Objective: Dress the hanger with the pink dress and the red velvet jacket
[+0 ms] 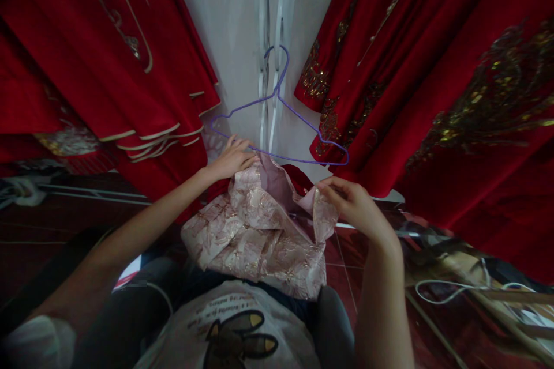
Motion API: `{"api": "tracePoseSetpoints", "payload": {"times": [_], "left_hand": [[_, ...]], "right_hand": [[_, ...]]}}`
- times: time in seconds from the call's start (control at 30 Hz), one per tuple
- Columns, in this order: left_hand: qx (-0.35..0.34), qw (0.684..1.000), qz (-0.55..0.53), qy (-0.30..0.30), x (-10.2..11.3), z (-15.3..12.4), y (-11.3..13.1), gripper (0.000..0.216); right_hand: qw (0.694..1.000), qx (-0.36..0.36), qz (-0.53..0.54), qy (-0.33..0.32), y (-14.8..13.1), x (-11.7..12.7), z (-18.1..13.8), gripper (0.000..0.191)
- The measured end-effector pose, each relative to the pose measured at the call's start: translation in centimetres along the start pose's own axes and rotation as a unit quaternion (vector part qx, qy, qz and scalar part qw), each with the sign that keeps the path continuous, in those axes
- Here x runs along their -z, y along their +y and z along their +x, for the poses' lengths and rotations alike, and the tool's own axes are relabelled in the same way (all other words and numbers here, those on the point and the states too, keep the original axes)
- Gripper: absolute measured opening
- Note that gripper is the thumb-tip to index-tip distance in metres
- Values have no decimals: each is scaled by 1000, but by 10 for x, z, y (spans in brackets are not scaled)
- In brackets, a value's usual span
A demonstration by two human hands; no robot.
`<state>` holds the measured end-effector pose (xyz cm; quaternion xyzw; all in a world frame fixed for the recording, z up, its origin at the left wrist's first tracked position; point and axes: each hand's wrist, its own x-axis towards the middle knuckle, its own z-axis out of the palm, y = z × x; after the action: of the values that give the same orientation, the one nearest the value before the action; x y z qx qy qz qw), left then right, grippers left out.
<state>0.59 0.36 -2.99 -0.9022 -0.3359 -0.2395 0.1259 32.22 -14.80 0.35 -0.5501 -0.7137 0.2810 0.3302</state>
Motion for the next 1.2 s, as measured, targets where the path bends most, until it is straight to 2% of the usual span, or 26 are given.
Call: {"api": "tracePoseSetpoints", "payload": {"times": [0.1, 0.23, 0.33, 0.43, 0.77, 0.87, 1.03, 1.13, 1.2], "left_hand": [[5, 999, -31, -15, -8, -5, -10, 41], [4, 998, -63, -16, 0, -9, -9, 42], [-2, 997, -75, -21, 7, -14, -6, 42], [-4, 997, -69, -20, 14, -20, -6, 42], [-17, 999, -15, -28, 20, -23, -9, 42], [-22, 999, -16, -33, 18, -22, -7, 42], [-15, 998, -48, -25, 15, -19, 17, 42], [-12, 997, -81, -17, 12, -18, 36, 42], [-6, 995, -96, -12, 12, -18, 44, 41]], "right_hand": [[995, -63, 1, 73, 15, 18, -6, 35], [967, -160, 4, 197, 27, 37, -15, 36], [946, -171, 8, 274, 28, 39, -15, 32], [932, -162, -10, 323, 26, 36, -12, 30], [929, -117, -15, 350, 23, 30, -1, 34], [930, -83, -83, 348, 9, 38, 11, 31], [900, 20, -264, 347, -27, 48, 51, 26], [902, 64, -264, 335, -38, 42, 76, 23], [911, 74, -232, 332, -35, 36, 89, 20]]}}
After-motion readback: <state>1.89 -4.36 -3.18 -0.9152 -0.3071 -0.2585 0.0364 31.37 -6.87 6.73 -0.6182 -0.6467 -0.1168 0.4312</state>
